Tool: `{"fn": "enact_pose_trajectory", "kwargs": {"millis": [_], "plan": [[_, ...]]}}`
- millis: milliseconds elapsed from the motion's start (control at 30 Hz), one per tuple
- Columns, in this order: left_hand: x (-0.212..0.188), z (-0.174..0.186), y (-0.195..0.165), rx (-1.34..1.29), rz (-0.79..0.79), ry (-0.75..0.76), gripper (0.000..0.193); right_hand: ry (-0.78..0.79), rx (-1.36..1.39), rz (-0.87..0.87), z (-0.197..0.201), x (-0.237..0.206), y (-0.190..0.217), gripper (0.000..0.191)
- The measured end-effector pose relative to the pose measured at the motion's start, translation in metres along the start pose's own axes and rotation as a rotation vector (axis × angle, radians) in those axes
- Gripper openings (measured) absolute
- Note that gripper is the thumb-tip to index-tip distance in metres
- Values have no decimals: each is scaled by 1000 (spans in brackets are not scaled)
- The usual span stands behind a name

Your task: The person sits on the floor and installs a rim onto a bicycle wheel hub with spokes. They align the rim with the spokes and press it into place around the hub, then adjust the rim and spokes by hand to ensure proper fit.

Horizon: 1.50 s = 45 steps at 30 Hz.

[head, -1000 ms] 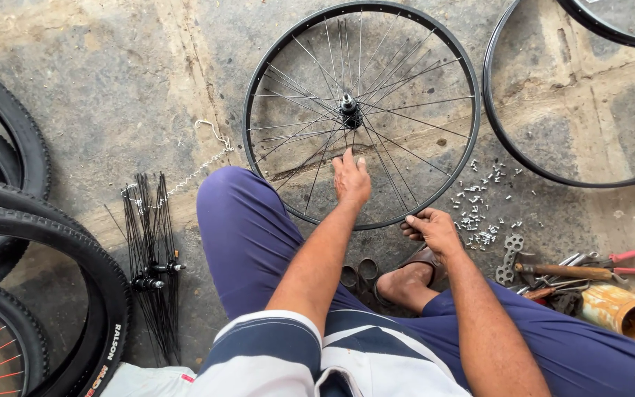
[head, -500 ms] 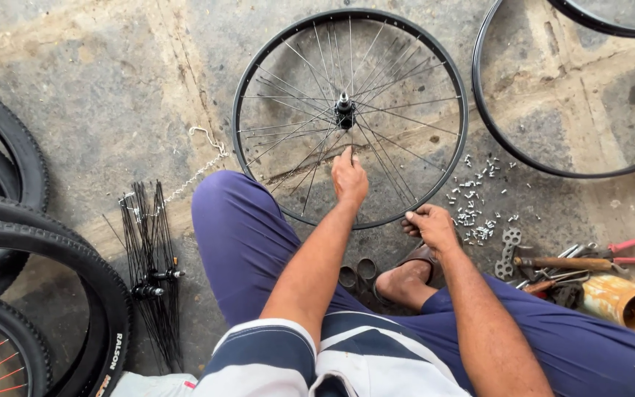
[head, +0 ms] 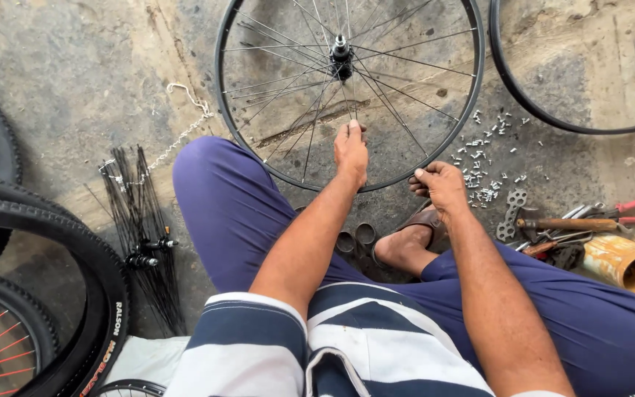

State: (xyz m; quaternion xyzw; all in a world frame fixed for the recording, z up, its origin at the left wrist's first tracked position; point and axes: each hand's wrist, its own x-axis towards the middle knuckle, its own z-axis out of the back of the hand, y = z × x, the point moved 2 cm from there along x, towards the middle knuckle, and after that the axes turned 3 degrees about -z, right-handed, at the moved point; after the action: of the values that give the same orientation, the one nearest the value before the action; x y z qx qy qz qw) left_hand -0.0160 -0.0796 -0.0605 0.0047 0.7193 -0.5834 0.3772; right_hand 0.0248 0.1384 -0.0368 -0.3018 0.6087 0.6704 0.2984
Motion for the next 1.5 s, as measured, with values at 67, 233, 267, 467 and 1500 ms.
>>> {"fn": "enact_pose_trajectory", "kwargs": {"millis": [67, 233, 267, 467, 1500], "plan": [[2, 0, 2, -163, 106, 63, 30, -19, -3, -13, -1, -5, 4, 12], [4, 1, -5, -286, 81, 80, 25, -30, -27, -1, -7, -4, 7, 14], [4, 1, -7, -260, 54, 74, 25, -34, -37, -3, -8, -3, 6, 14], [3, -3, 3, -483, 246, 131, 13, -20, -48, 33, -8, 7, 5, 15], [-26, -44, 38, 486, -38, 465, 37, -152, 162, 179, 17, -9, 2, 19]]}}
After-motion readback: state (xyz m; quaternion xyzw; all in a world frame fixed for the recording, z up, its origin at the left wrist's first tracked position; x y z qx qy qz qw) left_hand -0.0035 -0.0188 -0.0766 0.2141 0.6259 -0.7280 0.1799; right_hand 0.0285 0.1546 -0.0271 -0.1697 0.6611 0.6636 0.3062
